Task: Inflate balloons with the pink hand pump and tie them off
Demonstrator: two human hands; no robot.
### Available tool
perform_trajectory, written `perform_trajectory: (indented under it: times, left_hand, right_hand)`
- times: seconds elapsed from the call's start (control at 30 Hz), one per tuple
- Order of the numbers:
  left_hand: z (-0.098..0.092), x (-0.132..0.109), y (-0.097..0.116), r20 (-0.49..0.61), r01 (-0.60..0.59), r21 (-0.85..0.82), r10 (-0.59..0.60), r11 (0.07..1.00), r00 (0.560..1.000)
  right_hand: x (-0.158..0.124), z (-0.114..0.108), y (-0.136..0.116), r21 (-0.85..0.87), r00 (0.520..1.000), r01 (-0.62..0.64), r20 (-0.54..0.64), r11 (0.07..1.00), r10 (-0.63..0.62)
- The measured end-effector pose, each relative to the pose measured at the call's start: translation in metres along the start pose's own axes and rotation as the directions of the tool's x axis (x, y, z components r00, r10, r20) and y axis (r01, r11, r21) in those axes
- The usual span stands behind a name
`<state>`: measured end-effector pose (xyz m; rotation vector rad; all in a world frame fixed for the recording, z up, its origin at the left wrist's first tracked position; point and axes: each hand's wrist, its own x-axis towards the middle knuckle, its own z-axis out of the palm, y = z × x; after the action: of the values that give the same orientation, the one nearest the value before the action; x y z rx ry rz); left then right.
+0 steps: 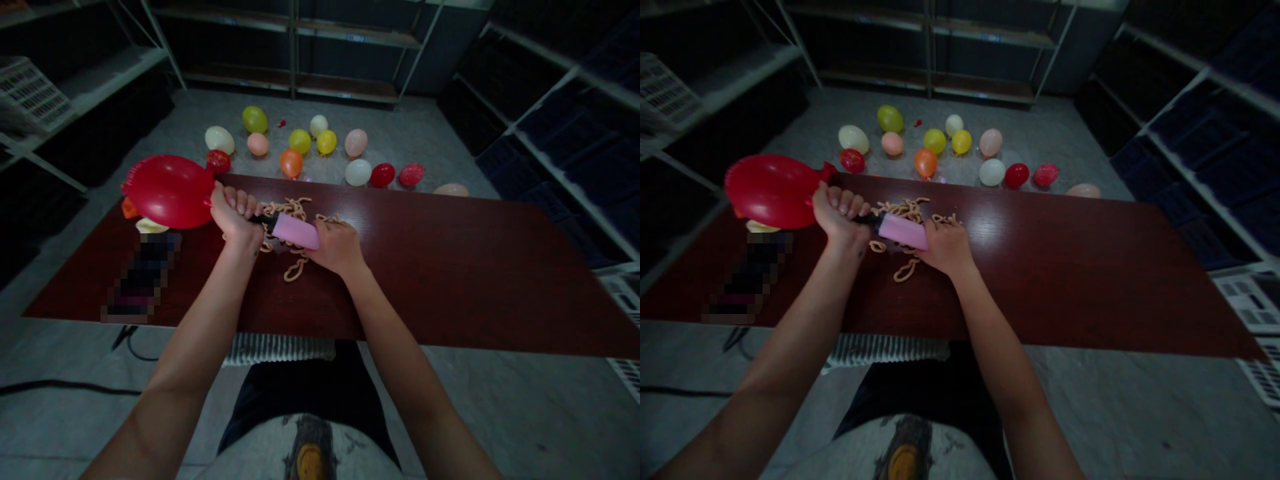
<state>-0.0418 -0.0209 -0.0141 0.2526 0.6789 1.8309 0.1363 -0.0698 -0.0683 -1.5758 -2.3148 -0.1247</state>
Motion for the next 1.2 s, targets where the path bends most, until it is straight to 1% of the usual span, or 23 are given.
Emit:
perform_trajectory:
  times: [0.23,0.33,0.43,0.6,0.7,0.83,0.97,1.03,1.2]
  left_hand:
    - [-0.004,0.005,0.006,0.028,-0.031,-0.014,0.032,0.999,0.999]
    - [-0.002,0.004,0.008,0.012,-0.034,-0.026,0.034,0.999,0.999]
    - [0.0,0.002,0.011,-0.014,-0.03,-0.024,0.03,0.999,0.999]
    - [0.003,0.004,0.018,-0.056,-0.03,-0.022,0.029,0.999,0.998]
    - [-0.002,0.01,0.024,-0.062,-0.06,-0.037,0.058,0.997,0.996]
    - [-0.01,0.019,0.03,-0.041,-0.106,-0.061,0.103,0.992,0.994]
    - [-0.013,0.023,0.033,-0.042,-0.104,-0.073,0.101,0.992,0.994]
    - [-0.012,0.022,0.033,-0.055,-0.1,-0.071,0.096,0.992,0.994]
    - [-0.008,0.017,0.036,-0.062,-0.099,-0.051,0.096,0.994,0.993]
  right_hand:
    - [0.003,0.004,0.002,-0.021,0.998,-0.025,-0.055,0.999,0.024]
    - [0.005,0.006,0.003,-0.026,0.996,-0.028,-0.081,0.999,0.026]
    - [0.006,0.005,0.005,-0.041,0.996,-0.031,-0.083,0.999,0.028]
    - [0.006,-0.002,0.013,-0.106,0.995,-0.038,-0.099,0.994,0.027]
    - [0.004,-0.008,0.021,-0.154,0.994,-0.063,-0.102,0.986,0.048]
    - [0.001,-0.015,0.032,-0.184,0.989,-0.112,-0.115,0.976,0.092]
    - [-0.003,-0.016,0.039,-0.177,0.982,-0.148,-0.143,0.973,0.123]
    - [-0.004,-0.014,0.039,-0.169,0.984,-0.144,-0.128,0.975,0.123]
    - [-0.006,-0.008,0.033,-0.138,0.993,-0.114,-0.047,0.984,0.109]
